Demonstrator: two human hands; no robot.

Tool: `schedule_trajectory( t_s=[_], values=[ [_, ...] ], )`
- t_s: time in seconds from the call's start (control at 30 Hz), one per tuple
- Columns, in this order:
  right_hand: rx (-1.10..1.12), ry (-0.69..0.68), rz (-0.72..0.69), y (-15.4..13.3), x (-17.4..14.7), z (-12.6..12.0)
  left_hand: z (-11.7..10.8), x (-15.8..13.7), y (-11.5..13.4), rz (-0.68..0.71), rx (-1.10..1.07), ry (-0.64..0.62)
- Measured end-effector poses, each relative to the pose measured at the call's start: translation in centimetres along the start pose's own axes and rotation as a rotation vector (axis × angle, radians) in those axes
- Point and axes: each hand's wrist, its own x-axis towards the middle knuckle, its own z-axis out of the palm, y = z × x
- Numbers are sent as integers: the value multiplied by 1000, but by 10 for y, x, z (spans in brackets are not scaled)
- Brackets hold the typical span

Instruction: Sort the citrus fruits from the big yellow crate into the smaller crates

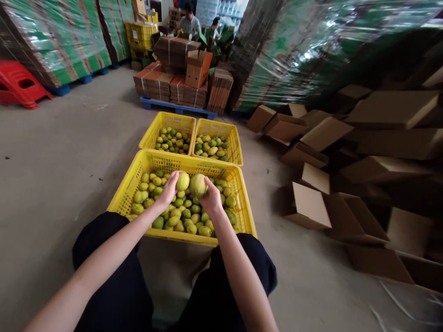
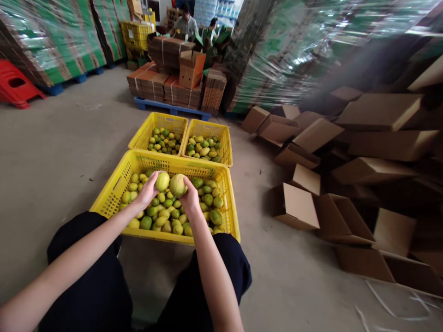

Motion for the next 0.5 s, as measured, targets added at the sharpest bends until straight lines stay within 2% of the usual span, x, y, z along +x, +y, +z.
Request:
schedule_trajectory(
  t_s=[0.2, 0.27, 0.4, 0.5],
  values=[
    [-73, -107, -69, 3, 1, -5, -2, 10, 8, -150, -300, -9],
    [-85, -124, -51, 8, 0, -2, -1, 7, 9, -156, -296, -26],
    [-171, -89, 9, 12, -4, 3, 3, -4, 11, -82, -179, -117],
    [-201, -41, 50, 8, -6, 5, 4, -4, 8, -55, -132, -116]
  ],
)
